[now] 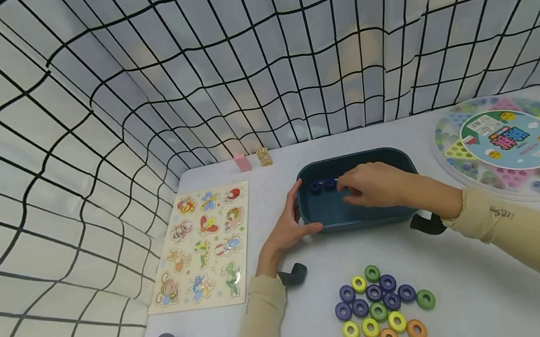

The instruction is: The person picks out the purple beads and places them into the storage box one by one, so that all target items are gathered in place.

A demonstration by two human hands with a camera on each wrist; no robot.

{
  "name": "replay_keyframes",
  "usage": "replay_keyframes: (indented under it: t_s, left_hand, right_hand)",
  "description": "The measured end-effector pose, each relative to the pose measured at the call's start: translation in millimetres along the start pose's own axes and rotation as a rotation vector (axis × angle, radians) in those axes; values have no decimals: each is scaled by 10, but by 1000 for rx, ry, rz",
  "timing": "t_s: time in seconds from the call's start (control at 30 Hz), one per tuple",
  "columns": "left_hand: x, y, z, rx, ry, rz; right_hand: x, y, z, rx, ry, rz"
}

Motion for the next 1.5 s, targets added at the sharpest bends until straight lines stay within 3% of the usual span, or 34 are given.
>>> replay_keyframes:
  t_s: [0.17,0.37,0.83,0.93,1.27,1.5]
  left_hand:
    - [-11,-2,-2,5,-14,-7]
    - [-22,-17,7,5,3,5]
    - [-6,8,17,-12,3,-6]
    - [-8,8,26,-4,2,-9]
    - [-12,2,45,-2,0,-6]
    - [-18,-1,46,5,4,-9]
  right_hand:
    - [256,-19,145,-36,86,-91]
    - [588,-169,181,-88,83,-116]
    - [1219,-711,-17,-166,-157,238]
    - [1290,-787,9,-160,-156,271]
    - [1330,-858,44,-115,-159,257]
    - [1285,-808,-94,-68,-299,257]
Point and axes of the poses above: each hand's wrist, its own x-axis away from the middle knuckle, its own y-axis out of the back of the hand, z = x × y, the point moved 8 cm from there along -x, towards the middle knuckle, and after that the axes turned 14 degrees about -y, right-handed, at the moved point
